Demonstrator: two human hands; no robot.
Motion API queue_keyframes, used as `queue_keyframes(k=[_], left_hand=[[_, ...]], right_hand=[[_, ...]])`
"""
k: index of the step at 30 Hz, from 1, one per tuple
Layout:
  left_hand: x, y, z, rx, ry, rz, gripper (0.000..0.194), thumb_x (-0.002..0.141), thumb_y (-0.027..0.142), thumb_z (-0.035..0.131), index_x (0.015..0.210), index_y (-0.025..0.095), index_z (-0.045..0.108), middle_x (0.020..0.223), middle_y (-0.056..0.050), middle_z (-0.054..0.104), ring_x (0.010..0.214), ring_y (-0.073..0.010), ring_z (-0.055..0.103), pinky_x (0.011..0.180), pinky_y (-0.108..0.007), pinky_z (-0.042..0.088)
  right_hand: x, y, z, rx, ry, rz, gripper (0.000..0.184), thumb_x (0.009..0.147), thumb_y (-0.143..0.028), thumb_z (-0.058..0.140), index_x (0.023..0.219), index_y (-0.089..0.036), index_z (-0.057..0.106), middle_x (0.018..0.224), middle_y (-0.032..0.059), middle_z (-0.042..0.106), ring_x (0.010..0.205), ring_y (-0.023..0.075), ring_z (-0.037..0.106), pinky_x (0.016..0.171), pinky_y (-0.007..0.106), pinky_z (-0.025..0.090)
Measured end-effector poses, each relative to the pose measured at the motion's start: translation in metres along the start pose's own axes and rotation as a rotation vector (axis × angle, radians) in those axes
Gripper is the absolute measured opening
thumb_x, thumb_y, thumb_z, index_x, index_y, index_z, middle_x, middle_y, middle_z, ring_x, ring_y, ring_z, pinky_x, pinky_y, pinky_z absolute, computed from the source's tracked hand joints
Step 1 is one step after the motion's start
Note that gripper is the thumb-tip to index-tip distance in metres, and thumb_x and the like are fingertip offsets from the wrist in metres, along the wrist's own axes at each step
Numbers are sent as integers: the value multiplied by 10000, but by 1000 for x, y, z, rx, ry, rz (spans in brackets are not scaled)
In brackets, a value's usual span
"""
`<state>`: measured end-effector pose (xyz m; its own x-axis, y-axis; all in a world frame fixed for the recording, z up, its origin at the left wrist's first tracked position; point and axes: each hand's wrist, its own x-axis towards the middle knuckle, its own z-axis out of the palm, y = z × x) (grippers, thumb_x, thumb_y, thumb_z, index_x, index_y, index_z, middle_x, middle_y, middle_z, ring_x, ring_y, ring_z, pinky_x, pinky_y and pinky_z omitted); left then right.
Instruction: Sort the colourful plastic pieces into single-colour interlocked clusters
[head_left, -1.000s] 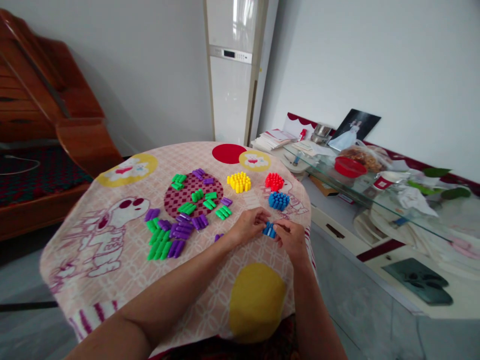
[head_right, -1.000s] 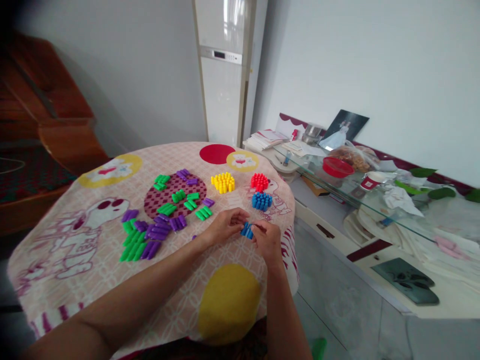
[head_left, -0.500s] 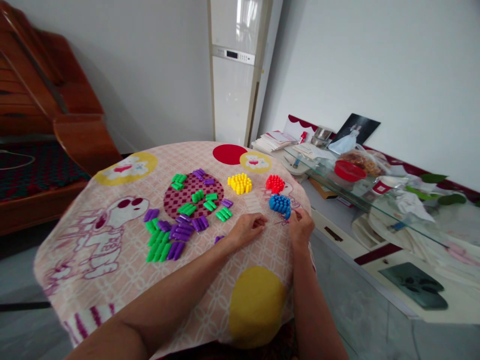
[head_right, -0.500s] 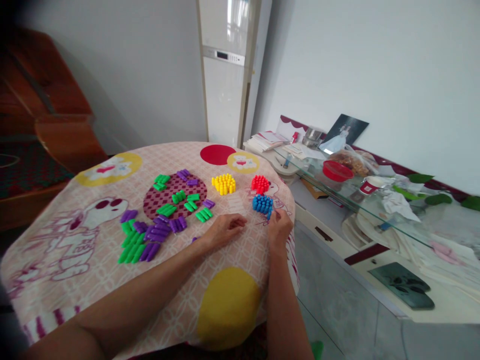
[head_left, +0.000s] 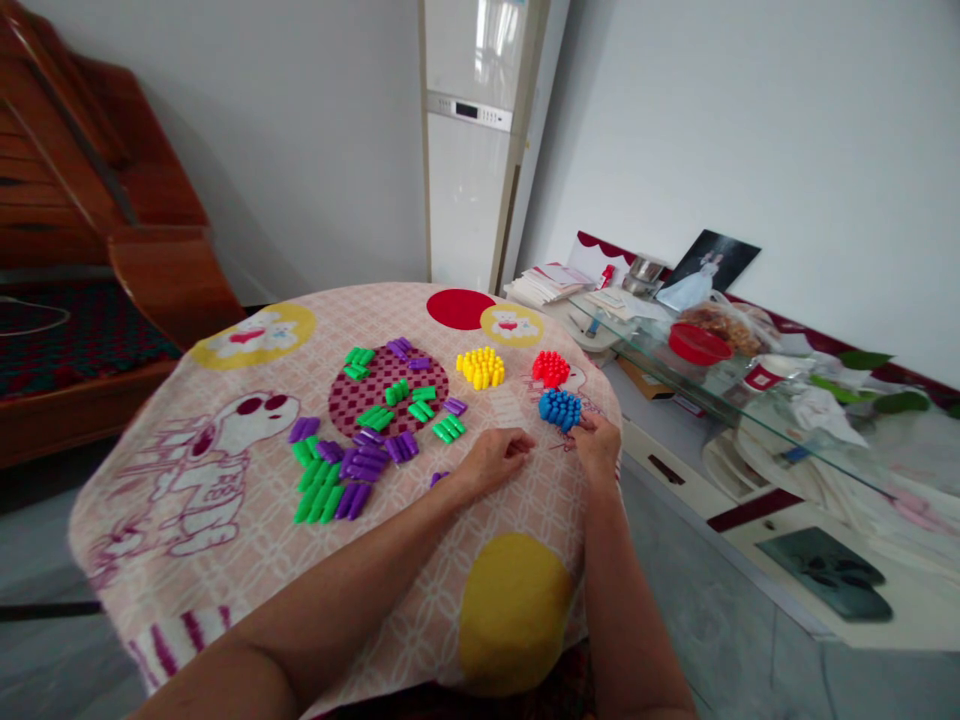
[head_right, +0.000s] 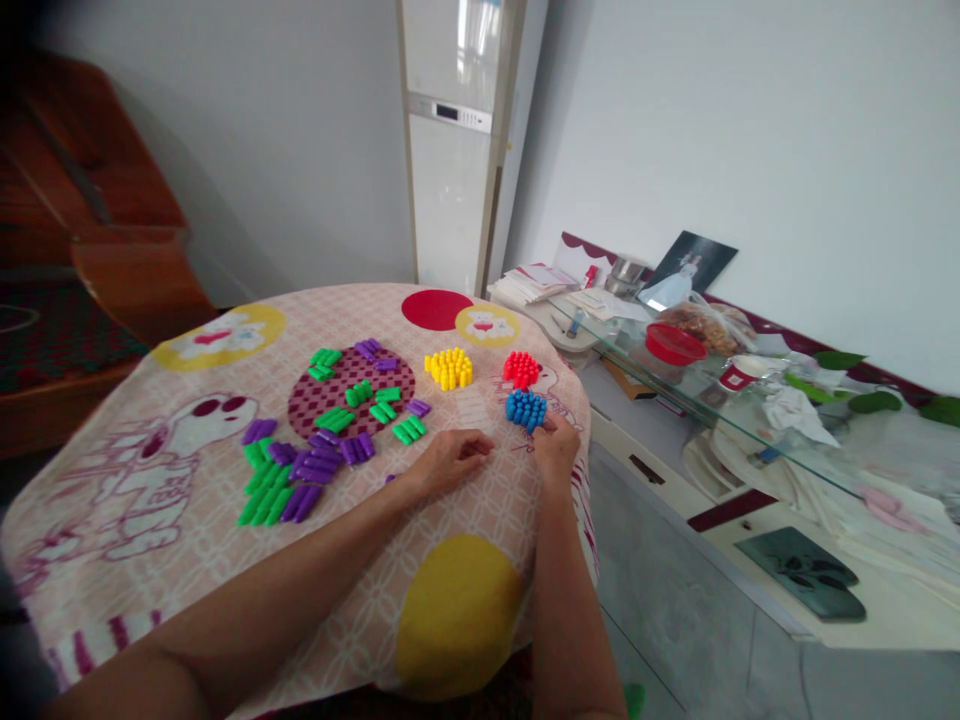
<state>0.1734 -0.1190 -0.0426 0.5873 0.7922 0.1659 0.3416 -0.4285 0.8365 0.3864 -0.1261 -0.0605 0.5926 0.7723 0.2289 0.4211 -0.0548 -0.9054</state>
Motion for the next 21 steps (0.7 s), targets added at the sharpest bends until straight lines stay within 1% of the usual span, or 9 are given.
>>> queue_keyframes(k=[4, 7, 9, 11, 13, 17, 19, 21], left_hand=[[-1, 0, 0, 6, -9, 9, 278, 780, 189, 560, 997, 138, 725, 921, -56, 761, 822, -168, 688, 759, -267, 535], [-3, 1, 1, 36, -14, 25, 274, 782, 171, 555, 997, 135, 722, 889, -52, 752, 805, -166, 679, 741, -262, 528], [-4, 3, 3, 85, -19, 41, 274, 787, 167, 562, 1007, 131, 722, 895, -60, 747, 798, -169, 674, 735, -264, 524], [-5, 5, 4, 151, -29, 57, 279, 789, 159, 571, 1020, 129, 723, 913, -72, 744, 795, -174, 670, 742, -271, 519], [-4, 7, 5, 209, -38, 69, 286, 789, 144, 572, 1031, 128, 723, 927, -81, 742, 803, -180, 668, 758, -277, 517], [-4, 11, 4, 308, -53, 93, 287, 819, 146, 557, 1056, 113, 715, 951, -104, 735, 850, -204, 669, 804, -297, 514], [-7, 13, 1, 390, -79, 96, 307, 824, 144, 559, 1096, 105, 697, 994, -121, 726, 902, -220, 666, 844, -311, 510], [-14, 14, -5, 490, -129, 112, 367, 800, 139, 594, 1159, 108, 660, 1095, -140, 701, 989, -238, 652, 890, -324, 504]], right_hand=[[-3, 3, 0, 30, -10, -17, 499, 643, -254, 568, 1098, -127, 731, 748, 57, 744, 549, 189, 659, 528, 288, 542], [-11, 6, -3, 95, 40, 49, 545, 673, -278, 565, 1176, -113, 692, 742, 55, 737, 557, 200, 672, 529, 303, 555], [-19, 8, -5, 144, 78, 114, 555, 686, -293, 568, 1194, -95, 674, 692, 44, 717, 547, 208, 673, 521, 312, 561], [-30, 8, -4, 196, 81, 157, 535, 685, -309, 586, 1163, -87, 679, 640, 28, 695, 548, 213, 674, 520, 315, 567], [-40, 5, -2, 235, 56, 168, 494, 675, -327, 610, 1103, -94, 695, 636, 26, 694, 567, 213, 680, 521, 311, 569], [-57, -3, 5, 200, -41, 107, 399, 683, -361, 630, 975, -107, 727, 701, 61, 721, 580, 205, 679, 507, 294, 557], [-62, -5, 7, 152, -53, 57, 376, 702, -371, 623, 946, -109, 737, 722, 75, 728, 576, 198, 674, 513, 291, 556], [-64, -4, 7, 129, -38, 25, 368, 715, -372, 618, 940, -109, 742, 718, 76, 728, 567, 191, 668, 522, 286, 556]])
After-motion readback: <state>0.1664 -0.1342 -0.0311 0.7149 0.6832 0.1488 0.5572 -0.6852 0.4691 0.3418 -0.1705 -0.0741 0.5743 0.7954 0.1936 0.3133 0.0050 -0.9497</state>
